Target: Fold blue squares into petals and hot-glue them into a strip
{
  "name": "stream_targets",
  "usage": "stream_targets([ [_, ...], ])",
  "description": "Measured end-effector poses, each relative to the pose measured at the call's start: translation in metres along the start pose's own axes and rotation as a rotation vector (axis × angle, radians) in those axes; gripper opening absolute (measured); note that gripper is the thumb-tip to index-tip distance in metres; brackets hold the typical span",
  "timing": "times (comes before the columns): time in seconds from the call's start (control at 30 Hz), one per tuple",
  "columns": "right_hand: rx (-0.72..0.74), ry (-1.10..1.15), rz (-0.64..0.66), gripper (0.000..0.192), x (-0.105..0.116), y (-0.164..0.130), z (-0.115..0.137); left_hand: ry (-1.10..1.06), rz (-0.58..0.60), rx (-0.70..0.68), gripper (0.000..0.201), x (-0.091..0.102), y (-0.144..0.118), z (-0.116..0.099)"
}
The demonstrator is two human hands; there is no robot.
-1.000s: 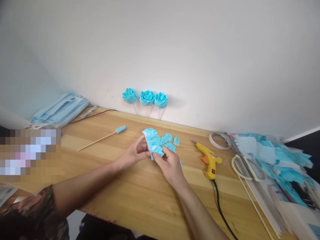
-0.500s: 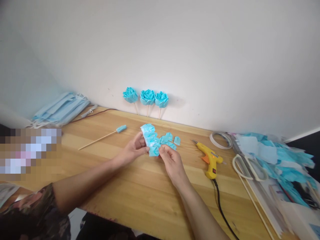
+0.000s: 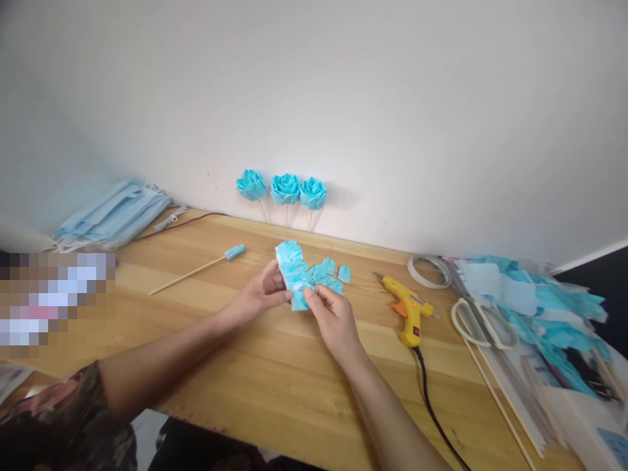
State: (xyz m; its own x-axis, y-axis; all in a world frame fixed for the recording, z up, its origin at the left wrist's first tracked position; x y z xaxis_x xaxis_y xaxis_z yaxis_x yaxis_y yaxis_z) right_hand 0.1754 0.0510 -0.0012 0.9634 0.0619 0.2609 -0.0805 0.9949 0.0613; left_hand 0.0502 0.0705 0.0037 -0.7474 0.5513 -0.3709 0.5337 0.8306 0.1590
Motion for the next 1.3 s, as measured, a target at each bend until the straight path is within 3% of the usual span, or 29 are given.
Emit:
stream_targets([
  [0.1,-0.009,0.072,-0.032,0.041,0.004,0.0,0.0,0.001,-0.021,0.0,0.054,0.003,0.001,-0.001],
  [0.3,0.012,0.065,-0.022,0.024,0.005,0.003,0.003,0.029,-0.035,0.017,0.049,0.004,0.0,-0.002],
  [0.43,0.001,0.012,0.006,0.025,0.003,0.002,0.0,-0.016,-0.164,-0.036,0.032,0.016,0.0,-0.005],
  [0.63,-0.008,-0.101,0.127,0.043,-0.008,0.003,-0.007,-0.172,-0.334,0.054,0.034,0.032,-0.001,0.007],
  [0.83,-0.091,0.001,-0.026,0.055,0.01,0.005,-0.016,-0.169,-0.304,0.093,0.038,0.026,-0.004,0.006],
  [1.07,0.027,0.128,-0.209,0.027,0.024,0.002,0.0,-0.171,-0.169,0.206,0.041,0.007,-0.007,0.008],
  [1.2,0.024,0.147,-0.248,0.03,0.028,-0.002,0.003,-0.21,-0.084,0.288,0.041,-0.006,-0.011,0.017],
  [1.3,0.022,0.152,-0.197,0.037,0.025,-0.002,0.007,-0.188,-0.055,0.312,0.042,-0.009,-0.013,0.022],
])
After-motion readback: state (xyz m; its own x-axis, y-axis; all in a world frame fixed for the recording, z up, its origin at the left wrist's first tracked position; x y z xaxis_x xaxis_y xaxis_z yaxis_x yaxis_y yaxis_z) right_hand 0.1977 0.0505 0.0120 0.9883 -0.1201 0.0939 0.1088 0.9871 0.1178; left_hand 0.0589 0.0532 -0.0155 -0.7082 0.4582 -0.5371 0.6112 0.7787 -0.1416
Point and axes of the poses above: each hand's wrist, its own y-axis towards the middle knuckle, its own x-axis out of the back of the hand, z = x × y, the point moved 8 cm from there along y, towards the middle knuckle, and after that the axes turned 2 degrees about z, right-handed, at the moved point
